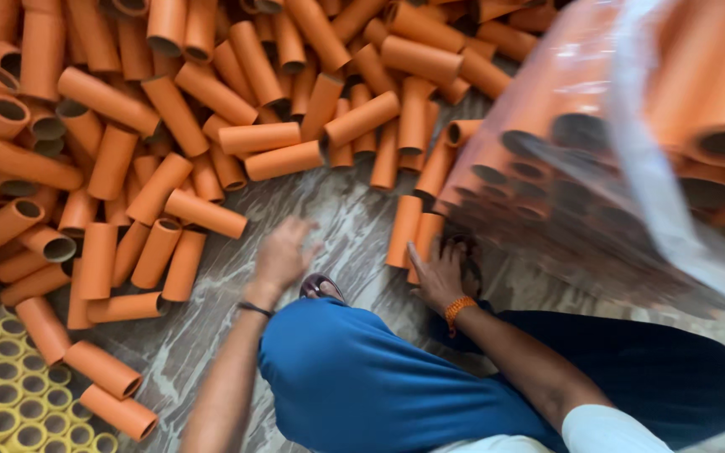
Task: The person sits on the floor and repeatedly picks up handfuls of orange cylindrical objects from a large pile. They place the cylinders into a clear plastic bag, arranging them in rows. The person continues this process, filling the bag with the cylinders.
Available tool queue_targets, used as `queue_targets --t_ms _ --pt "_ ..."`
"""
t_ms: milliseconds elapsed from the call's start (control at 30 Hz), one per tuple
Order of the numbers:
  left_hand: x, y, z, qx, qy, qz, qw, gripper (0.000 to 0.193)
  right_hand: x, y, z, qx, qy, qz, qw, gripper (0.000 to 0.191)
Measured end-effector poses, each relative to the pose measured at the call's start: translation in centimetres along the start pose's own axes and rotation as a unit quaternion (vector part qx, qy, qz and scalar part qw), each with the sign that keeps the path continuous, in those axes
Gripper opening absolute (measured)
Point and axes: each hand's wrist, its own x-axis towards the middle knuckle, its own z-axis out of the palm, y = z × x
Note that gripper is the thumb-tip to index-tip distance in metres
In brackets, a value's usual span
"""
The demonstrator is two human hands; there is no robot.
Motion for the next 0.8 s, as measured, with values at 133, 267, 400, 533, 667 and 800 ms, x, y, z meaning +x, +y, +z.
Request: queue_targets --t_ms 133,267,400,533,667,800 --pt "-5.0 -4.8 8.3 0.0 -0.026 -0.117 0.993 0.065 0.4 -2.0 4.7 0.061 0.054 0.001 0.997 0.109" --pt "-5.4 -8.6 11.0 0.096 0.103 -0.242 0.96 0.086 3.5 -4.2 7.4 0.161 0.123 0.038 0.979 0.11" --pt "-2.5 -15.1 10.8 0.075 0.167 -0.375 0.909 0.101 8.5 -8.4 7.8 0.241 0.205 0.131 0.94 0.11" --pt "-1.2 -21.7 10.9 -0.007 0.226 -0.323 0.919 0.085 10.7 -9.2 7.3 0.308 0.246 0.192 0.899 0.096" --pt "-4.9 -24.5 12.4 0.002 0.241 -0.329 0.913 0.05 9.5 -5.1 7.7 0.292 0.219 0.038 0.93 0.079" --pt "-11.2 -22.2 13.6 -0.399 0.416 -0.377 0.725 0.07 8.1 -1.2 8.9 0.313 0.223 0.005 0.923 0.073"
